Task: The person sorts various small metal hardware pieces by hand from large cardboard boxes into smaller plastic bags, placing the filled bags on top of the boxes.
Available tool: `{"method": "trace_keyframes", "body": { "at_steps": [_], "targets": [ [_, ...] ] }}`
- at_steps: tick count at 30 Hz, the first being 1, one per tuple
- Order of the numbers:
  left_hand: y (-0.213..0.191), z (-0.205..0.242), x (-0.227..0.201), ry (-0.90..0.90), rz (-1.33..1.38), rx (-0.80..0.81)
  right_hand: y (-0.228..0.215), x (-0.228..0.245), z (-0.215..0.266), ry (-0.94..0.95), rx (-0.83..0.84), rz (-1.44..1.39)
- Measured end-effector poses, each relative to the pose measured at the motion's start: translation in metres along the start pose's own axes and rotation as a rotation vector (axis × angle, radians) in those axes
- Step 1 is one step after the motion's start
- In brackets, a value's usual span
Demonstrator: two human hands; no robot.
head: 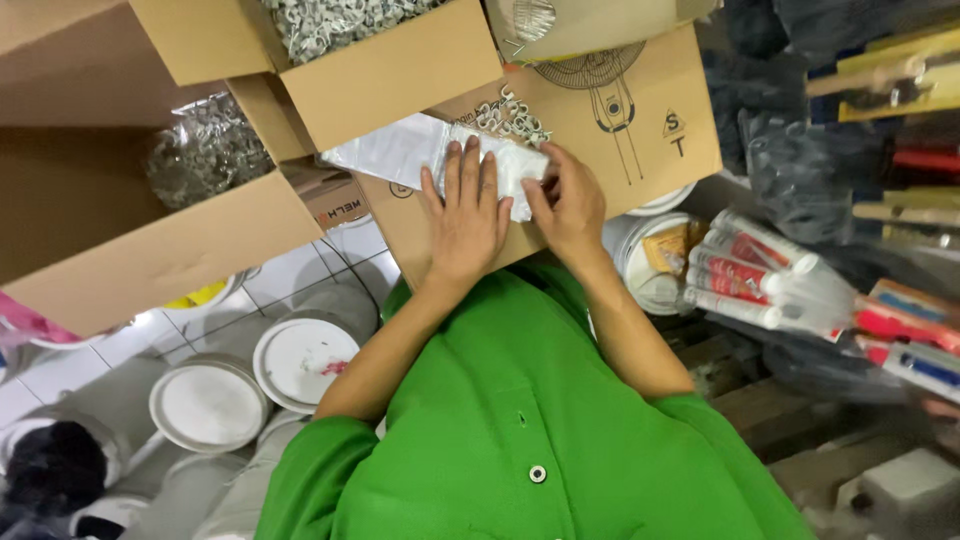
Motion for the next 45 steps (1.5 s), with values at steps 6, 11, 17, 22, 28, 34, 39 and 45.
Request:
{"method": "trace_keyframes", "body": {
  "at_steps": [6, 11, 17, 22, 28, 34, 39, 45],
  "targets": [
    [-0.011, 0.0, -0.011, 0.017, -0.039, -0.064, -0.011, -0.02, 0.0, 0.018, 0.083, -0.221],
    [-0.017, -0.001, -0.023, -0.029, -0.022, -0.071, -0.026, -0.022, -0.004, -0.13, 0.158, -0.191],
    [-0.018, 0.0, -0.025, -0.029, -0.083, -0.061, -0.053, -0.032, -0.014, -0.04, 0.222, -0.181],
    [-0.02, 0.001, -0.027, -0.041, -0.008, -0.072, -0.099, -0.048, -0.025, 0.016, 0.06, -0.393],
    [-0.028, 0.004, -0.039, 0.027, 0.467, -0.138, -0.123, -0.034, -0.023, 0.051, -0.075, -0.765],
    [-0.009, -0.011, -0.052, -0.243, 1.601, 0.533, -0.118, -0.031, -0.016, 0.023, -0.224, -1.271],
    [-0.006, -0.009, -0.07, -0.254, 1.841, 0.655, -0.111, -0.038, -0.018, 0.088, -0.241, -1.124],
    [-0.011, -0.017, -0.06, -0.3, 1.641, 0.357, -0.102, -0.043, -0.017, 0.137, -0.23, -0.989]
  ]
}}
Point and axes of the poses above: each hand's wrist, its own z-axis away from the middle knuckle, its own y-axis out of the palm, x = y × z, the point moved 3 cm from there along -z, towards the middle knuckle, and after that the axes turned 10 degrees about -y, right-handed, at the moved point
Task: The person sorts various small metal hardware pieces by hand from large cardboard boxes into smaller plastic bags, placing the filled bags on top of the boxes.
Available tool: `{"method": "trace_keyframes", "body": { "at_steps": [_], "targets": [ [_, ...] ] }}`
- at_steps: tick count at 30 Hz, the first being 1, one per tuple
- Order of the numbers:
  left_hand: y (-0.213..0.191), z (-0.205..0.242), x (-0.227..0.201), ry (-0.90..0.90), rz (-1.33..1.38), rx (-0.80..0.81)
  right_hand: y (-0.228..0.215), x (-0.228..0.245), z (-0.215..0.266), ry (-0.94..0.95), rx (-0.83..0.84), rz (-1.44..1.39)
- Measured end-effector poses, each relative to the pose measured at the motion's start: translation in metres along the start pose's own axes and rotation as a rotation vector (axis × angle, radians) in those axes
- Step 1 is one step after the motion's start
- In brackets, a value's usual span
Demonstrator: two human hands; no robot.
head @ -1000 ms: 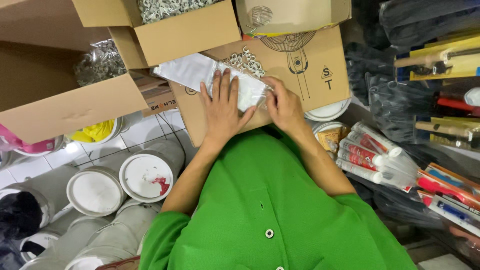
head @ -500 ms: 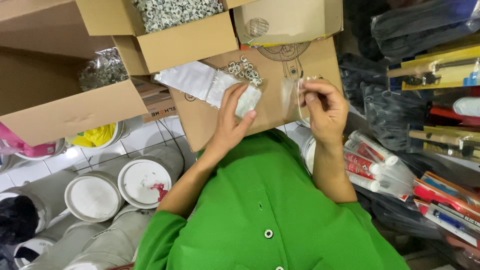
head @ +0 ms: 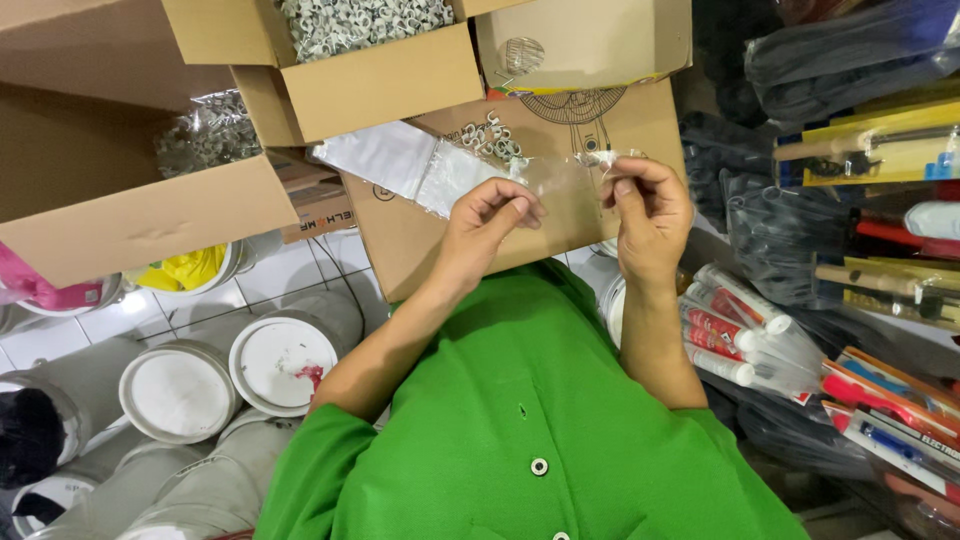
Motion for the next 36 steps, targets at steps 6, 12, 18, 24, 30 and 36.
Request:
{"method": "trace_keyframes", "body": {
  "at_steps": [6, 12, 18, 24, 30, 36],
  "targets": [
    [0.001, 0.004, -0.006, 0.034, -0.095, -0.049, 0.0, -0.004, 0.002, 0.011, 0.005, 0.03],
    [-0.004, 0.005, -0.004, 0.042, -0.164, -0.128, 0.009, -0.005, -0.003, 0.011, 0.03, 0.089],
    [0.009, 0.021, -0.024, 0.327, -0.52, -0.316, 0.048, 0.031, -0.001, -0.301, 0.224, 0.622],
    [0.031, 0.028, -0.045, 0.599, -0.953, -0.361, 0.079, 0.039, 0.002, -0.228, 0.359, 0.544],
    [0.043, 0.035, -0.062, 0.721, -1.092, -0.328, 0.085, 0.04, 0.002, -0.196, 0.324, 0.509],
    [0.043, 0.035, -0.062, 0.698, -1.063, -0.308, 0.082, 0.034, 0.005, -0.108, 0.321, 0.463]
  ]
}}
Point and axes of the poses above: each hand's wrist, its own z-axis away from the middle knuckle, its own y-axis out of the palm, x = y × z, the point moved 3 cm from there along -z, towards the middle knuckle, and after that the axes turned 10 degrees about -y, right-handed, at the moved point
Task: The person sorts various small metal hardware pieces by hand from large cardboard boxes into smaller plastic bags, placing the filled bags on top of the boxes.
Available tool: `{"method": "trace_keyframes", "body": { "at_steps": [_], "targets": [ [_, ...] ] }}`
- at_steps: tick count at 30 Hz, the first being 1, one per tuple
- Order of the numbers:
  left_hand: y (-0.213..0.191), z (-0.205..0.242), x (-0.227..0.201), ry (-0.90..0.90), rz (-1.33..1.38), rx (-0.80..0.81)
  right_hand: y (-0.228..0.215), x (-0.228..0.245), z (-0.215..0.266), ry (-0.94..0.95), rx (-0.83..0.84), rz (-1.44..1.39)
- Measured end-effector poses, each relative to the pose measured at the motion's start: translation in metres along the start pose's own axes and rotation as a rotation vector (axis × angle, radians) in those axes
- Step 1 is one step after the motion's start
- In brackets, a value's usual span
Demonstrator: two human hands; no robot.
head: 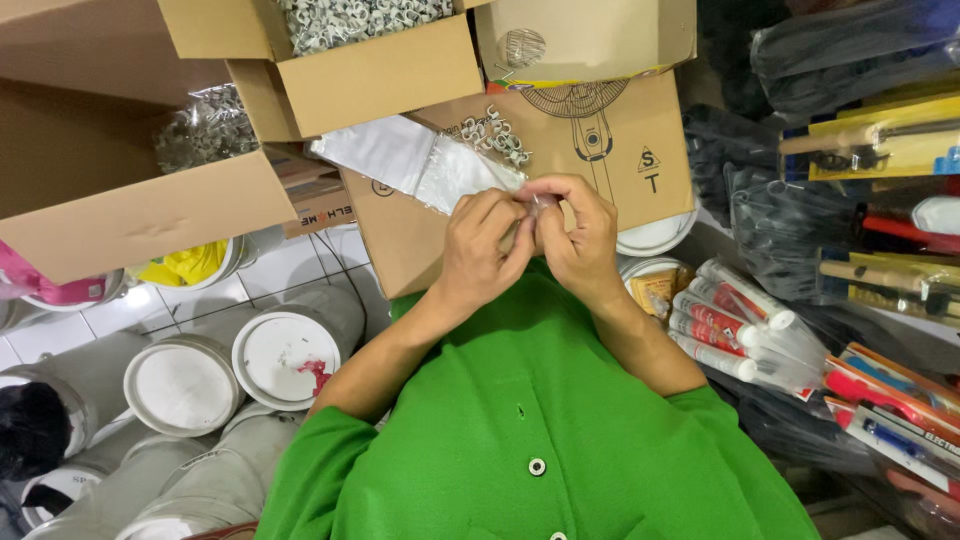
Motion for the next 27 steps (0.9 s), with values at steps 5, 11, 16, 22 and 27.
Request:
{"method": "trace_keyframes", "body": {
  "at_steps": [5, 11, 16, 22, 27],
  "targets": [
    [0.005, 0.005, 0.011, -0.17, 0.075, -0.026, 0.005, -0.002, 0.002, -0.1, -0.059, -0.055],
    [-0.001, 0.002, 0.014, -0.222, 0.106, -0.09, 0.001, 0.012, -0.004, -0.334, 0.129, 0.312],
    [-0.008, -0.005, 0.003, -0.063, -0.069, -0.12, -0.003, 0.022, -0.011, -0.328, 0.282, 0.568],
    [-0.006, -0.007, 0.006, -0.07, -0.08, -0.102, -0.002, 0.017, -0.011, -0.272, 0.399, 0.564],
    [-0.004, -0.008, 0.02, -0.18, -0.029, -0.104, -0.001, 0.018, -0.006, -0.298, 0.566, 0.671]
  ]
}}
Point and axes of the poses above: each hand's wrist, its own z-axis away from the middle knuckle, its own y-axis out of the palm, x = y × z, the point moved 3 cm from there along -z, towards the middle knuckle, and after that the axes turned 10 degrees about -y, right-handed, at the moved point
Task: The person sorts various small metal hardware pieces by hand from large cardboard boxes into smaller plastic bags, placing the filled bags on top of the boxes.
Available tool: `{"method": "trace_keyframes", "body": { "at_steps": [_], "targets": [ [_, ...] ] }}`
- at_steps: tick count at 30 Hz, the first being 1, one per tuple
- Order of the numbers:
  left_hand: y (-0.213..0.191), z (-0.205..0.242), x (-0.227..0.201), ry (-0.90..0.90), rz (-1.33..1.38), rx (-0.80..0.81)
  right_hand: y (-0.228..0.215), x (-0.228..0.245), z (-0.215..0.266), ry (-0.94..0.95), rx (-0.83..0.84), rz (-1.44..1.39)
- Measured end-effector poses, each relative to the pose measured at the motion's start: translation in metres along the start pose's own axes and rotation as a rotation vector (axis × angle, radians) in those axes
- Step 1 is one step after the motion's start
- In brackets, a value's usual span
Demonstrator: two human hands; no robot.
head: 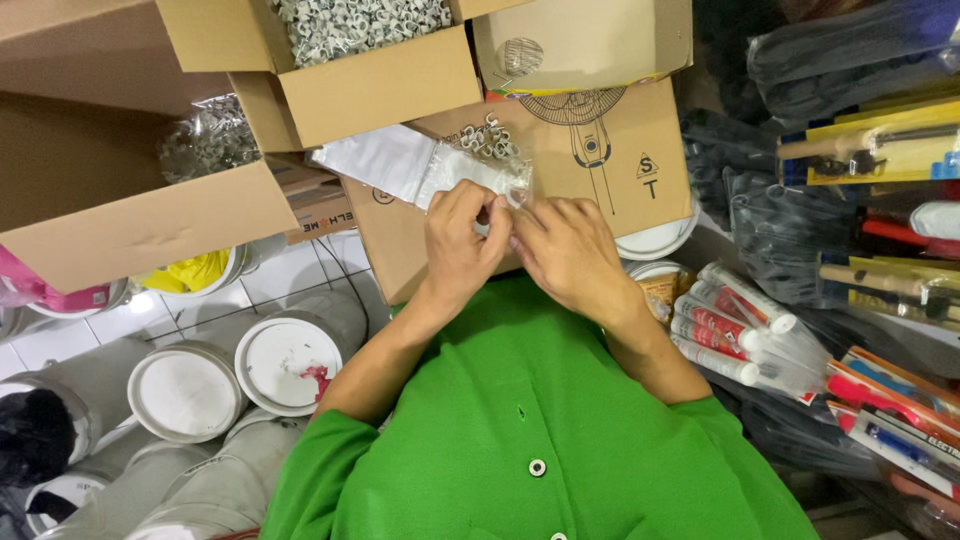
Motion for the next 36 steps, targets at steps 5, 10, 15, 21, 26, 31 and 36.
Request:
{"method": "trace_keyframes", "body": {
  "at_steps": [5, 10, 15, 21, 26, 31, 36],
  "targets": [
    [-0.003, -0.003, -0.006, 0.101, -0.115, -0.012, -0.011, 0.0, -0.002, 0.087, -0.139, -0.086],
    [0.0, -0.001, -0.013, 0.182, -0.151, 0.039, -0.014, -0.007, -0.001, 0.139, -0.256, -0.261],
    [0.001, 0.001, -0.018, 0.273, -0.142, 0.086, -0.009, -0.018, -0.001, 0.146, -0.221, -0.535],
    [0.007, 0.006, -0.02, 0.331, -0.167, 0.124, 0.005, -0.031, 0.001, 0.227, -0.284, -0.64],
    [0.005, 0.013, -0.015, 0.348, -0.133, 0.141, 0.015, -0.038, 0.005, 0.084, -0.339, -0.611],
    [0.009, 0.007, 0.005, 0.296, -0.337, 0.153, 0.018, -0.051, 0.012, 0.288, -0.243, -0.789],
    [0.025, 0.006, 0.016, 0.242, -0.421, 0.174, 0.032, -0.05, 0.009, 0.306, -0.197, -1.041]
  ]
}}
Point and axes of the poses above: each hand's wrist, its own z-axis away from the middle knuckle, its own y-axis out of the palm, x = y × z, the point moved 3 cm from there along -z, towards the middle knuckle, and after that the axes turned 10 degrees about -y, right-handed, at the moved point
